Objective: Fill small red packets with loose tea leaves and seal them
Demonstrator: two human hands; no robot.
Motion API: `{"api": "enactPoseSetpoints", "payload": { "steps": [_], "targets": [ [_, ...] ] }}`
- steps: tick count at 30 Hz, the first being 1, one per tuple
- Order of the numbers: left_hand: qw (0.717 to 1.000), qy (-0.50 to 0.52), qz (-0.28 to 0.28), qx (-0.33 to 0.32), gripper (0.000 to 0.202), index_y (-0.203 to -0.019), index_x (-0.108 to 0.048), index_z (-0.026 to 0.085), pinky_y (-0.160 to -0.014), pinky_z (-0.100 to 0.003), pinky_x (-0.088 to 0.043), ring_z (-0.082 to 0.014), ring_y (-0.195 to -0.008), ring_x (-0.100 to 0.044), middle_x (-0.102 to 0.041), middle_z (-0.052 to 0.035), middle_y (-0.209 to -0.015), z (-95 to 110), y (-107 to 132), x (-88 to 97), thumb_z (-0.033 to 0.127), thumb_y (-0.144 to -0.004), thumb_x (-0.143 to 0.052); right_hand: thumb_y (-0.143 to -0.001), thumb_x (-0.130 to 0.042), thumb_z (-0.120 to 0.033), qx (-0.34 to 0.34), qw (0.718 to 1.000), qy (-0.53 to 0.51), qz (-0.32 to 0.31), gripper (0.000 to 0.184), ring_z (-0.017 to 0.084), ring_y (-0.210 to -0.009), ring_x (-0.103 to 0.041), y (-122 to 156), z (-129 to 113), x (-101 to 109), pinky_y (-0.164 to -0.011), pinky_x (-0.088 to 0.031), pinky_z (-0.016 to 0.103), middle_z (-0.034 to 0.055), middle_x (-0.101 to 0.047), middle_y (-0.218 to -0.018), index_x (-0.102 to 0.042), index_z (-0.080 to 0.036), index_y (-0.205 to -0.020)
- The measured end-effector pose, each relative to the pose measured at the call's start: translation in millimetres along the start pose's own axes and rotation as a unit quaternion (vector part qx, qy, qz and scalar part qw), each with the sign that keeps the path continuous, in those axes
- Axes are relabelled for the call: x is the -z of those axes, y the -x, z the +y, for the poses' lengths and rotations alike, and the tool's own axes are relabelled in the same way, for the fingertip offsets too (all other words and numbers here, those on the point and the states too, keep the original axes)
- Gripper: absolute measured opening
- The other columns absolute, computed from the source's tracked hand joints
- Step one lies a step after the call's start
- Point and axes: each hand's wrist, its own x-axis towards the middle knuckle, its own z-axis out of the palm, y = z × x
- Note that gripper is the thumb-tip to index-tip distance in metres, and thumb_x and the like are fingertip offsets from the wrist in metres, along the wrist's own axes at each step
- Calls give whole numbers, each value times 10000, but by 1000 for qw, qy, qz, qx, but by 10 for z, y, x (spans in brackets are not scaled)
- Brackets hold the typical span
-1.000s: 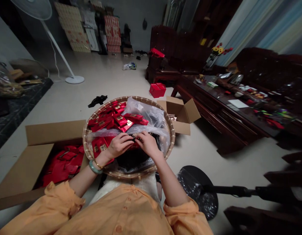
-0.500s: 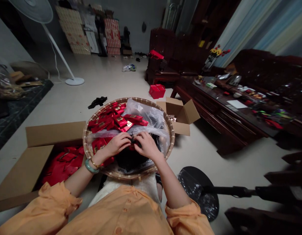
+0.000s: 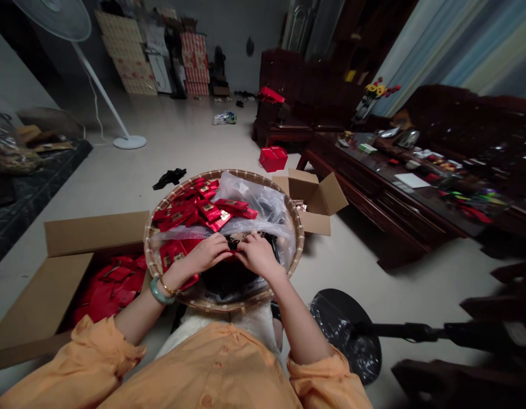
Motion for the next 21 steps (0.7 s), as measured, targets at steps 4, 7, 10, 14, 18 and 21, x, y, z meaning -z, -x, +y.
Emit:
{"api": "enactPoseSetpoints", "payload": {
  "steps": [4,7,10,14,18,21],
  "targets": [
    [1000,23,8,0,180,-860,-612,166,-867,-361,-453,-186,-985,-504,-573,-73,-962,90,-33,50,265,-892,-465,-846,-539,-411,-11,1000,-3,-9,253,211,-887,-516,0,-29,-2,-745,-408,314,87,-590,-898,-664,-201,-914],
    [999,43,4,-4,168,-862,-608,173,-873,-356,-453,-186,-1006,-504,-569,-75,-991,96,-5,57,263,-888,-469,-844,-548,-388,-28,999,-8,-22,221,212,-882,-531,8,-18,-22,-736,-417,315,79,-606,-898,-668,-217,-916],
    [999,49,8,3,159,-891,-601,180,-820,-335,-470,-175,-926,-534,-581,-66,-941,32,50,25,238,-892,-453,-862,-530,-331,-15,998,-50,-18,187,199,-903,-538,17,42,-47,-752,-422,307,65,-615,-929,-680,-242,-931],
    [998,42,31,20,180,-997,-577,186,-777,-318,-480,-169,-864,-560,-592,-65,-924,-54,84,-23,226,-900,-430,-875,-499,-232,23,989,-143,-23,225,163,-922,-560,-7,105,-75,-787,-425,280,49,-619,-972,-667,-260,-1023],
    [998,52,19,33,153,-982,-559,175,-749,-302,-486,-164,-831,-576,-596,-58,-906,-27,55,-24,228,-895,-445,-910,-428,-309,-28,989,-140,-25,262,171,-877,-589,-53,53,-46,-752,-427,271,57,-645,-950,-668,-229,-979],
    [997,66,18,40,148,-989,-556,174,-741,-297,-489,-159,-816,-583,-605,-56,-903,8,38,-18,223,-886,-461,-924,-382,-372,-79,990,-113,-27,346,175,-783,-603,-57,14,-5,-687,-417,261,56,-672,-856,-681,-219,-841]
  ]
}}
